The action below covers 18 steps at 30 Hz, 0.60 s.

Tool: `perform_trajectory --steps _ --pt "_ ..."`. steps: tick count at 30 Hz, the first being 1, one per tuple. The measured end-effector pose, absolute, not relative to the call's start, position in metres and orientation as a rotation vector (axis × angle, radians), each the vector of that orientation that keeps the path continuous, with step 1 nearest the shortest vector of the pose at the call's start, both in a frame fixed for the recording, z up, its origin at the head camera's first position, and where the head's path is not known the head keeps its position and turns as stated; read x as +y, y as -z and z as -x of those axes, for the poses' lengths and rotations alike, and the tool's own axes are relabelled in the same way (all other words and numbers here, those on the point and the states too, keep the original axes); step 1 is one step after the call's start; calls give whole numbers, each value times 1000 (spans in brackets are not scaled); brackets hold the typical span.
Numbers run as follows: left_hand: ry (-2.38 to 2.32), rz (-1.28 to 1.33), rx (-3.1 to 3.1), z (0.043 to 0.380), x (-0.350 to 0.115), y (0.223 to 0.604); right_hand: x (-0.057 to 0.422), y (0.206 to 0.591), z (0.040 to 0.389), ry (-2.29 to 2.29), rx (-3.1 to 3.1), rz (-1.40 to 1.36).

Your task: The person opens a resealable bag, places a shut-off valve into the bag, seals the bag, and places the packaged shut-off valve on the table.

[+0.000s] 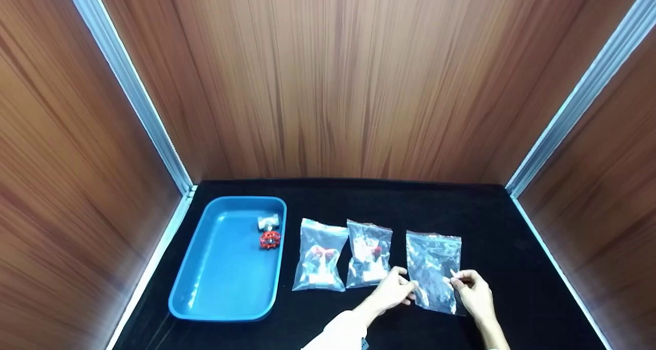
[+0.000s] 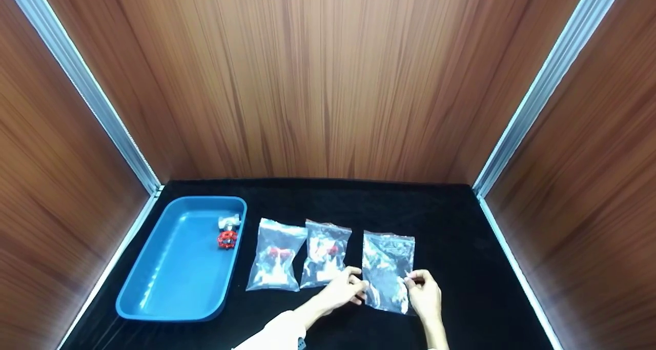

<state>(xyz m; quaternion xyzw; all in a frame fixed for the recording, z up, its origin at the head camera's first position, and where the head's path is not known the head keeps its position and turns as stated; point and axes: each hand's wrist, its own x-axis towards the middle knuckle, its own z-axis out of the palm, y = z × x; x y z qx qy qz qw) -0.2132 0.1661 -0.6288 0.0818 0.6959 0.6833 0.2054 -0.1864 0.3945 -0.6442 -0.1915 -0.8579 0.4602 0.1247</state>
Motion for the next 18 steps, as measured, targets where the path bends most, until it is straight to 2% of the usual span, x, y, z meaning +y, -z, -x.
perform_trajectory --steps 9,18 --pt "-2063 -311 1829 222 152 625 382 639 193 -1598 -2314 421" --pt "-2153 -257 1855 238 135 611 370 630 198 -1715 -2239 270"
